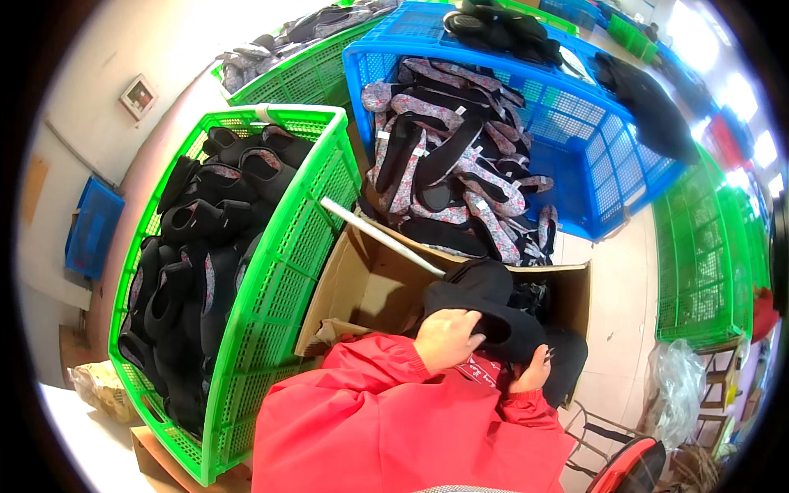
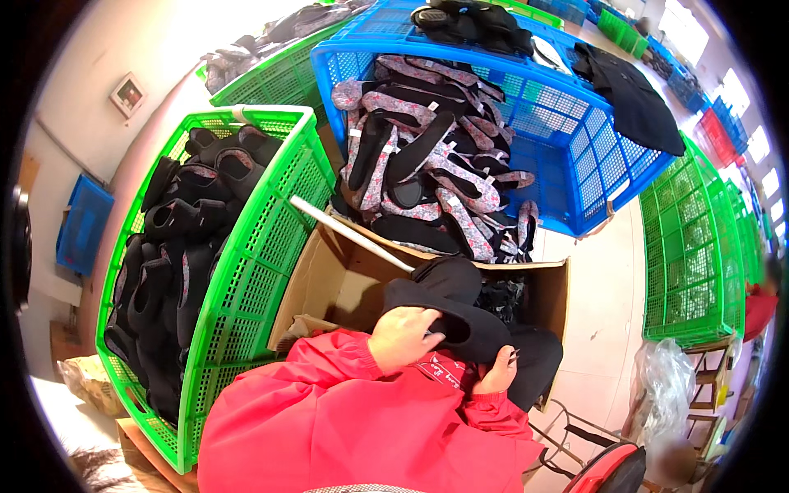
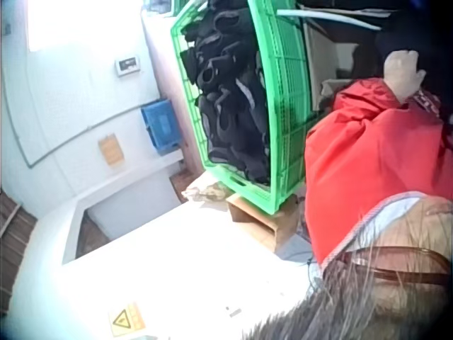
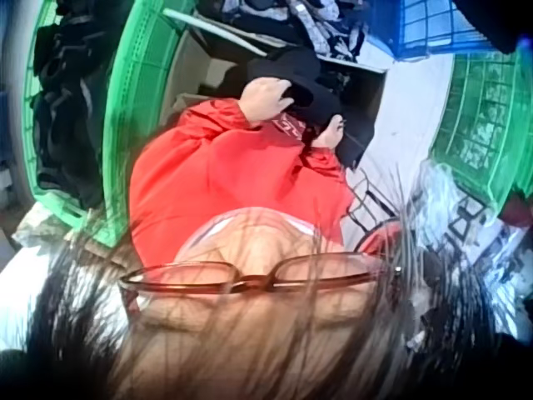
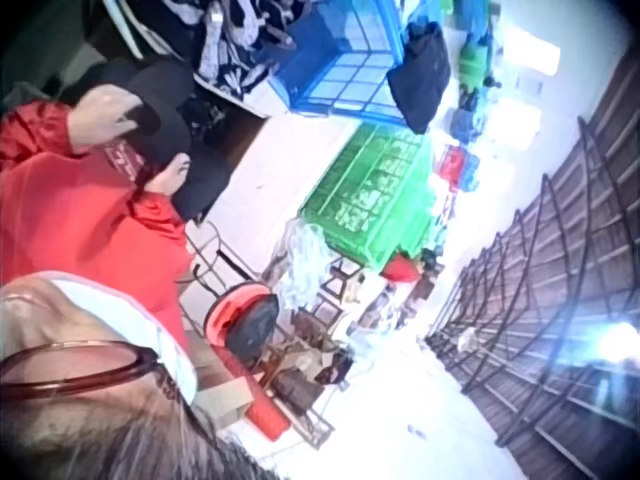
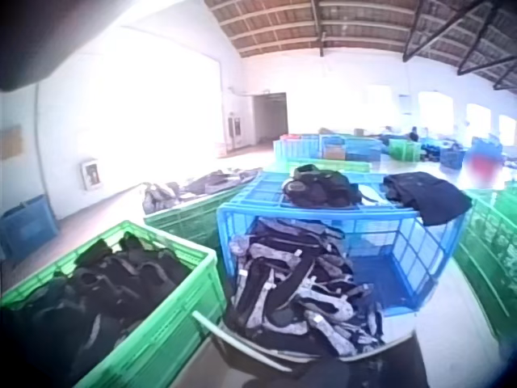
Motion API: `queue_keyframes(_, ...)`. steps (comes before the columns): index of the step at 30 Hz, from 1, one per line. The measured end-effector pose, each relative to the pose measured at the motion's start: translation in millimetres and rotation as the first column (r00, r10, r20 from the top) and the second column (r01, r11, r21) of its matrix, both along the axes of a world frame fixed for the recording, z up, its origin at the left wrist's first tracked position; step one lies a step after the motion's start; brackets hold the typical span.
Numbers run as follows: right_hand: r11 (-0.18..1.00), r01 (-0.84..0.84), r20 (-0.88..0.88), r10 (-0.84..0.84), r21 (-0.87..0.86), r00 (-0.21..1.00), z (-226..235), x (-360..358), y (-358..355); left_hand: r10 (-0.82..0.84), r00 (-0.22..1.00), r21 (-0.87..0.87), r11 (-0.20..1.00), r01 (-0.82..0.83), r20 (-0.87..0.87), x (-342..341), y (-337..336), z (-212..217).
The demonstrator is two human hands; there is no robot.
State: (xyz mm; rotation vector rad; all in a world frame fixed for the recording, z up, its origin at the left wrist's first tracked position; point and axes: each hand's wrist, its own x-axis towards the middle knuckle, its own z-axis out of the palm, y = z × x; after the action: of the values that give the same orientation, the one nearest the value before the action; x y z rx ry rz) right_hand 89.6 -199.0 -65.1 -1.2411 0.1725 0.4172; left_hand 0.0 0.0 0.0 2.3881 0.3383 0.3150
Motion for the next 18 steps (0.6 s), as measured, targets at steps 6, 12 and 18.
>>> queue_keyframes(6, 0.999, 0.042, 0.001, -0.042, -0.020, 0.999, -15.5, 9.8, -4.5, 0.047, 0.998, 0.132, 0.990, -0.042, -0.037, 9.6, -2.0, -1.2)
queue_keyframes(12, 0.998, 0.069, -0.109, -0.070, -0.015, 0.992, -5.0, 7.6, -5.7, 0.022, 0.989, -0.748, 0.657, 0.097, 0.147, 2.4, 12.0, 16.6)
queue_keyframes(18, 0.983, 0.182, -0.240, -0.186, -0.040, 0.953, -25.3, 23.5, -15.6, 0.400, 0.912, -0.611, 0.746, -0.266, 0.092, 11.1, 51.2, -30.1)
